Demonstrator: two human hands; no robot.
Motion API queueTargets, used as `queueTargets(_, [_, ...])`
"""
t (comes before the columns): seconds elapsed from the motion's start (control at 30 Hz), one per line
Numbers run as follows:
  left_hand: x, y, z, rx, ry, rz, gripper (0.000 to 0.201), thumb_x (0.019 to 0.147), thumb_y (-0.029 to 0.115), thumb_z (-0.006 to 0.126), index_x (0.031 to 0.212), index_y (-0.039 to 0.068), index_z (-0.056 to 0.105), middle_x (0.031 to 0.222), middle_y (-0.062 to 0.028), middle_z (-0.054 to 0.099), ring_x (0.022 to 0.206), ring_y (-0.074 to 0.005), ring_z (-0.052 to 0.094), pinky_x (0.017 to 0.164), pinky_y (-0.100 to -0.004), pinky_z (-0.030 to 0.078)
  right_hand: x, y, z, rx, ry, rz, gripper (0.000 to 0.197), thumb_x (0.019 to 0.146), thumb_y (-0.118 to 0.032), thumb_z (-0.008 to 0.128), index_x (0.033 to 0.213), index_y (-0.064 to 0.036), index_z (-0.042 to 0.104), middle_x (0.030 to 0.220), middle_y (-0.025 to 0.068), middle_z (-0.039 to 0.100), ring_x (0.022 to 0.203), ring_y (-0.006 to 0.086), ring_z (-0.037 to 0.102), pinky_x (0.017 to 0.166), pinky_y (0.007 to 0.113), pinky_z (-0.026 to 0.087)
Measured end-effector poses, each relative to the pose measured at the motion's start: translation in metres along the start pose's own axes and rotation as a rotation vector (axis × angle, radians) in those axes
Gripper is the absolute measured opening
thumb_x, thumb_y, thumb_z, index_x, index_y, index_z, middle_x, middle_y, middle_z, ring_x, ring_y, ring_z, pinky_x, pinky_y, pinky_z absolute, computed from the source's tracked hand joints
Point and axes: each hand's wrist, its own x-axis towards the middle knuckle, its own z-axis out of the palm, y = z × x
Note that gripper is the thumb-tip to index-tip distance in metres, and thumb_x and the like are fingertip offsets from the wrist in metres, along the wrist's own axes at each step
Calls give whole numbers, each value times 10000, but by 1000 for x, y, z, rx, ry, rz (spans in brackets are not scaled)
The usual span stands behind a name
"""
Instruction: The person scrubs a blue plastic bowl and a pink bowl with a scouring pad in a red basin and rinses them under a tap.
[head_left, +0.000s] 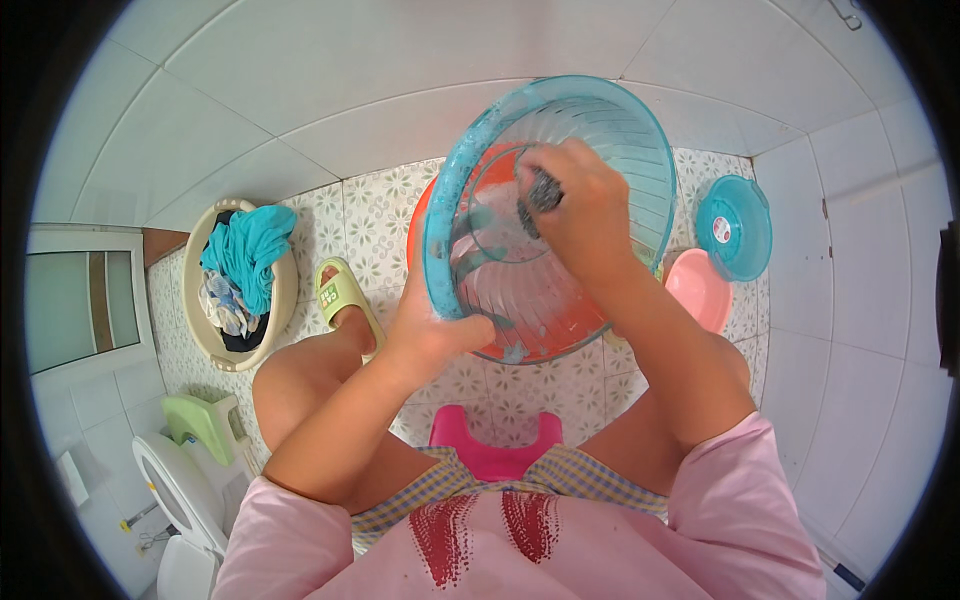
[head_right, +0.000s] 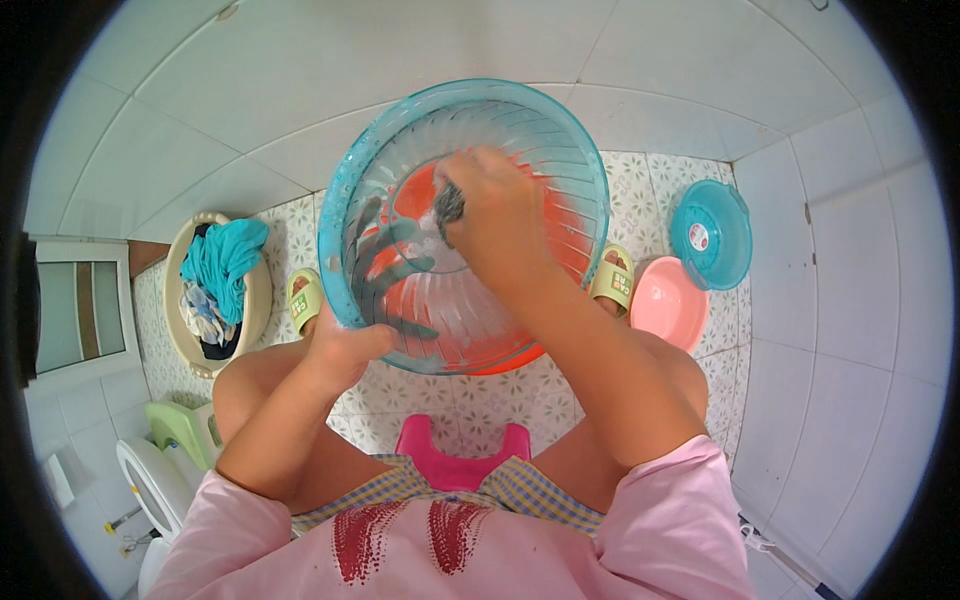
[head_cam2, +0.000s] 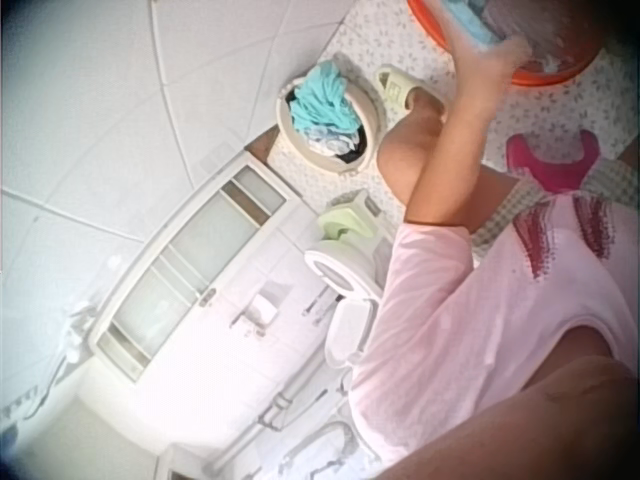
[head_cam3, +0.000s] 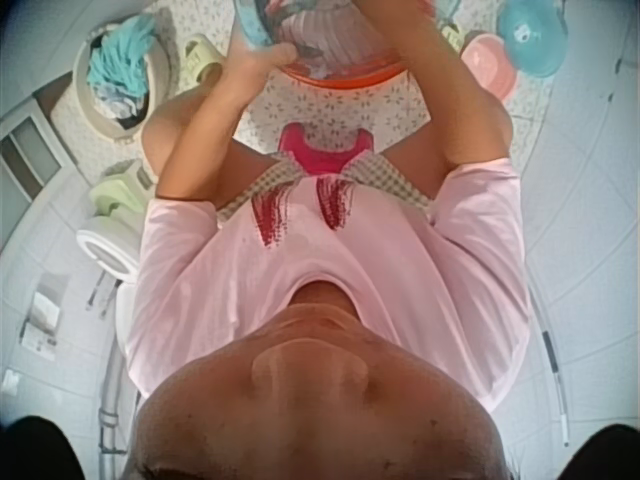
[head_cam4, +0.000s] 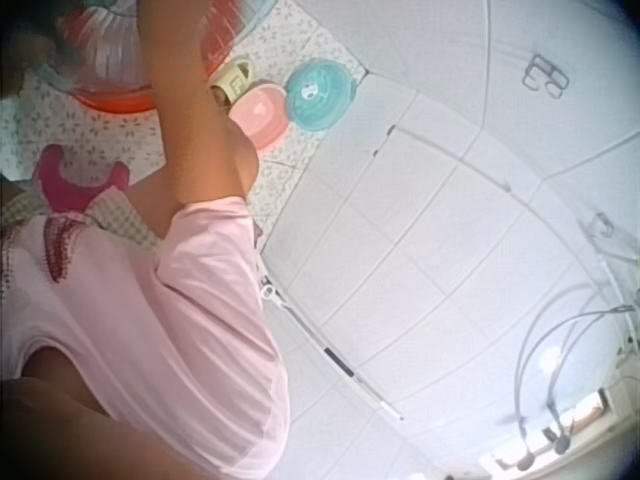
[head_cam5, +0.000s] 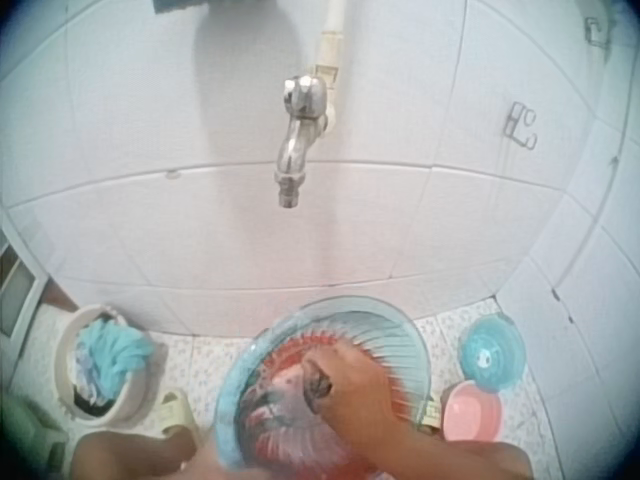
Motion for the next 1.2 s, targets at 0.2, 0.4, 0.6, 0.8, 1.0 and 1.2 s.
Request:
queueTargets(0.2, [0,8,-1,-34,-19,-65,961,570,-87,529,1447,86,177,1367,-120,327,1252,-300,384,969,-400,434,2,-9,-6,-13,-47,-37,180,682,-32,696,832,-88,615,786,76,584,709,288,589,579,381,460])
queueTargets(0.4, [1,4,-1,-48,6,3,935,571,-77,529,1434,47,190,1362,-146,327,1249,-299,384,1002,-416,391,-14,-9,6,81,-153,-30,335,593,30,683,889,-89,585,883,95,554,843,304,584,654,438,477])
queueTargets(0.6, [1,8,3,-31,20,-53,949,574,-61,544,1443,53,177,1353,-144,336,1250,-304,380,1011,-417,386,-18,-9,4,96,-165,-26,309,582,34,689,856,-76,594,861,109,556,798,323,594,644,438,477])
queueTargets(0.8, [3,6,2,9,-1,-66,999,574,-56,546,1465,99,121,1355,-137,335,1266,-288,367,1020,-400,374,-23,-14,4,71,-178,-37,304,575,37,680,848,-72,600,855,116,553,801,335,590,661,444,477])
queueTargets(1.0, [3,3,2,-7,-10,13,1014,567,-56,542,1469,105,107,1371,-135,311,1273,-297,355,1009,-401,377,-17,-13,-6,80,-220,0,314,595,36,666,877,-74,583,858,107,550,850,330,581,697,438,479])
queueTargets(1.2, [1,4,1,-7,6,-32,1019,567,-55,542,1472,105,101,1373,-143,307,1281,-302,345,1002,-414,384,-14,-6,-3,29,-184,19,319,604,30,673,887,-84,577,854,110,542,840,324,578,688,435,474])
